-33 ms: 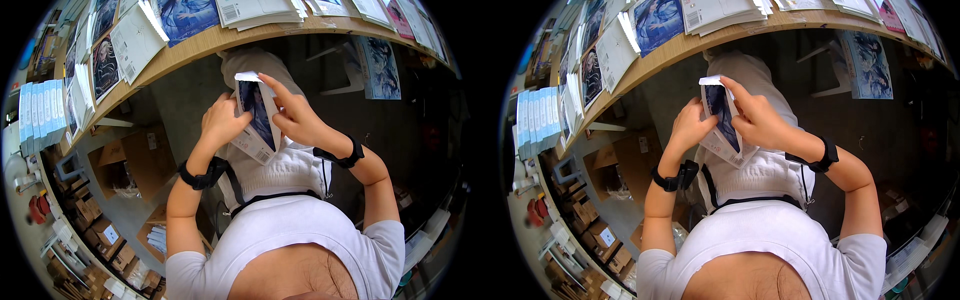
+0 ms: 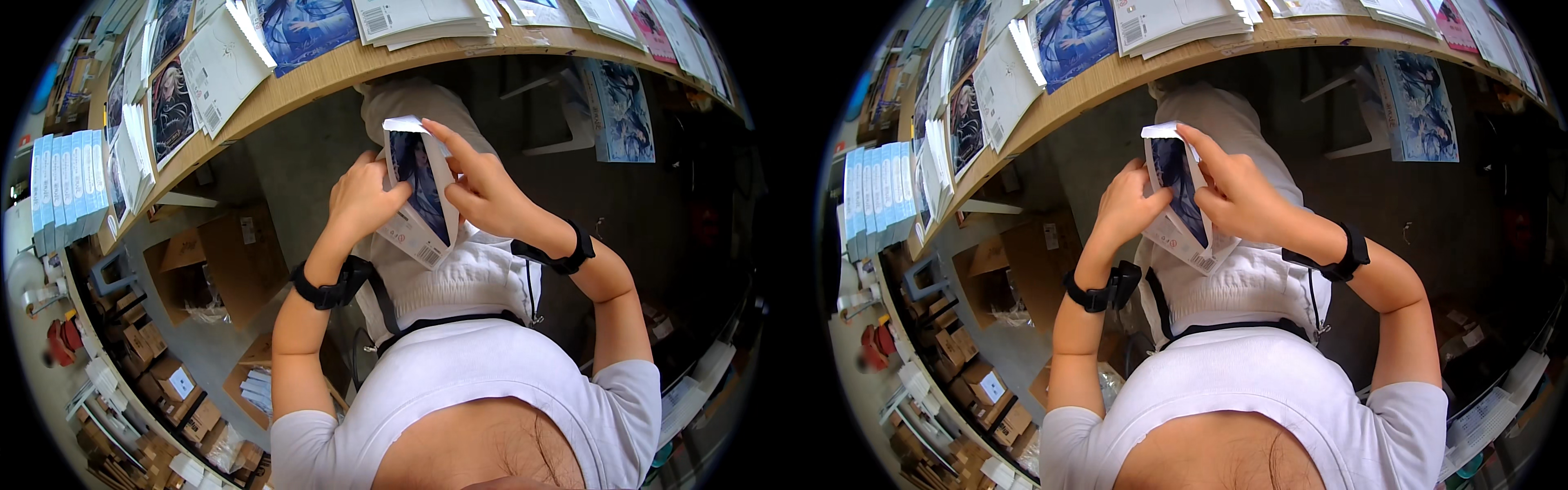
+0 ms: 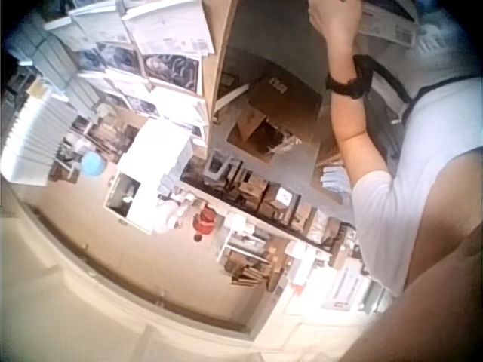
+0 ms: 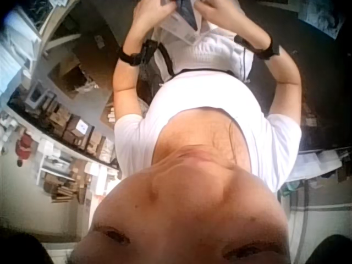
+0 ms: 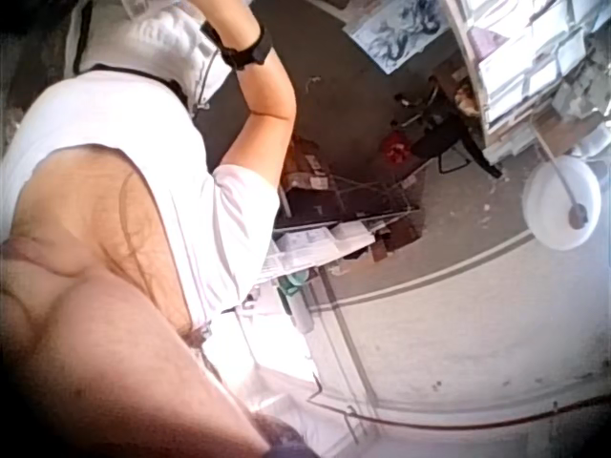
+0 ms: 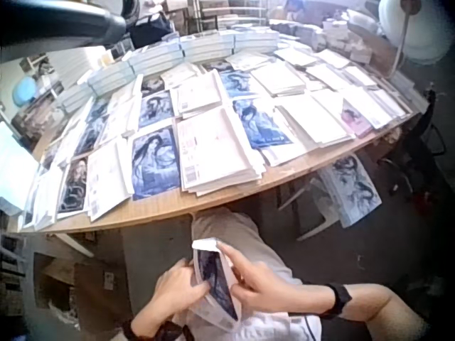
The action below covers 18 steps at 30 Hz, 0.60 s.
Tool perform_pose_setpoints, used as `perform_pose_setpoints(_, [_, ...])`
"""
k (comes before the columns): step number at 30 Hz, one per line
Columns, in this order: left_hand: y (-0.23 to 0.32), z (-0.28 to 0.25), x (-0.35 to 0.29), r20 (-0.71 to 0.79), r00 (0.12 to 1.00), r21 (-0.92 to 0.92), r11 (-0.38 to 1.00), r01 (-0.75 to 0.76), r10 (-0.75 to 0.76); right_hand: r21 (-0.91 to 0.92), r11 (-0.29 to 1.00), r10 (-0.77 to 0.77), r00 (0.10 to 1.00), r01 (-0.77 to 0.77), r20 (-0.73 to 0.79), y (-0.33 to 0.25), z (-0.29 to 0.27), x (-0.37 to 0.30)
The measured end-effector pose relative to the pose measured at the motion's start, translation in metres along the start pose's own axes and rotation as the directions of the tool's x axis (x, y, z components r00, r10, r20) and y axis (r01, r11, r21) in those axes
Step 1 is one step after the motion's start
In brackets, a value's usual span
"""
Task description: The person repeatedly picks up illustrated books from a table, places each into a white paper sleeve, and then slides the sleeved book into a clear plastic bag. The person seals the bag and places the packaged book onto a growing stack on the table. This process is repeated for multiple books throughout the clip.
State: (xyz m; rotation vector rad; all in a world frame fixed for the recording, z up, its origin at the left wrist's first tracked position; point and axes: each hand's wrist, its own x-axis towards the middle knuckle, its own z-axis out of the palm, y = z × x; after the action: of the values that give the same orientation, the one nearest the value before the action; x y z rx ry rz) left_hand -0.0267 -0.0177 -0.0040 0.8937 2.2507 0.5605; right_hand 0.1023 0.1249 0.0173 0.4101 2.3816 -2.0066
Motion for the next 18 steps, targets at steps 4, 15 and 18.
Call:
perform_pose_setpoints(4, [-0.005, 0.002, 0.002, -0.004, 1.000, -0.035, 0.999, -0.014, 0.014, -0.013, 1.000, 0.000, 1.000, 0.000, -0.003, 0.000, 0.000, 0.001])
perform_pose_setpoints(15, [-0.031, 0.009, 0.010, 0.092, 0.994, -0.271, 0.962, -0.029, 0.056, 0.028, 0.999, 0.046, 0.999, -0.046, 0.021, 0.001, -0.002, 0.008])
perform_pose_setpoints(18, [-0.030, 0.009, 0.010, 0.090, 0.993, -0.284, 0.958, -0.043, 0.072, 0.025, 0.997, 0.074, 0.997, -0.074, 0.020, 0.001, -0.005, 0.008])
